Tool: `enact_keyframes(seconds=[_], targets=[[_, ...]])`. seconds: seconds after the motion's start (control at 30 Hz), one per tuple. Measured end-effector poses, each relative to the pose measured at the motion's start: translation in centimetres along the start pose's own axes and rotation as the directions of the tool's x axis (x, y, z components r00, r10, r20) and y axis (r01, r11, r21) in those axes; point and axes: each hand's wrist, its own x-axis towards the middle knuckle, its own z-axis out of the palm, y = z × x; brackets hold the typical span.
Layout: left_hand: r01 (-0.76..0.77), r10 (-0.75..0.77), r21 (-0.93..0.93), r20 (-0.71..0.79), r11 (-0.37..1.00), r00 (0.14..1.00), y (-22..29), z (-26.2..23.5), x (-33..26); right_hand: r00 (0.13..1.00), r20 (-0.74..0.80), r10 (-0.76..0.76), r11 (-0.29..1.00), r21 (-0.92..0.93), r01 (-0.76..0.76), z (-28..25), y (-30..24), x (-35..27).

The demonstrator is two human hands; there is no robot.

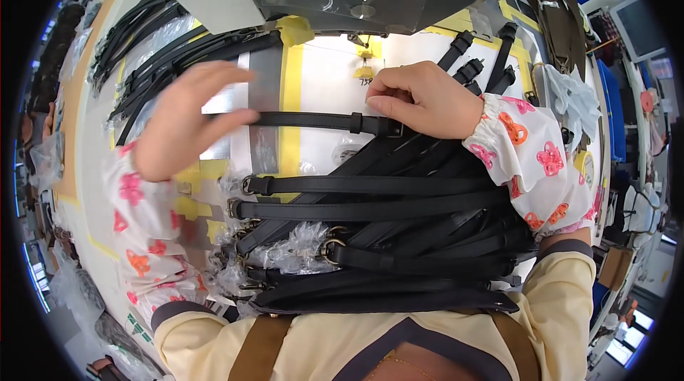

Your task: Assembling and sewing leather straps with buckles at a workshop station.

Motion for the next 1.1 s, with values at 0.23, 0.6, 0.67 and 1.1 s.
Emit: enact_keyframes(seconds=[0.23, 0.6, 0.67, 1.1], targets=[[-0.124, 0.171, -0.288, 0.145, 0.95, 0.974, 4.3, 7.4, 5.8, 0.998, 0.022, 0.06, 0.969, 0.238, -0.064, 0.2, 1.3, 0.2], [-0.028, 0.044, -0.122, 0.137, 0.992, 0.99, 2.6, 5.7, 5.2, 0.957, 0.181, 0.227, 0.879, 0.386, -0.281, -0.7, 0.2, 0.2], [-0.105, 0.112, -0.064, 0.126, 0.992, 0.986, 1.4, 4.2, 4.9, 0.944, 0.21, 0.256, 0.865, 0.386, -0.32, -1.3, -0.1, 0.4], [0.537, -0.067, -0.74, 0.561, 0.405, 0.825, 2.1, 5.9, 6.9, 0.88, -0.303, -0.365, 0.914, -0.295, 0.278, 0.0, -0.1, 0.5]])
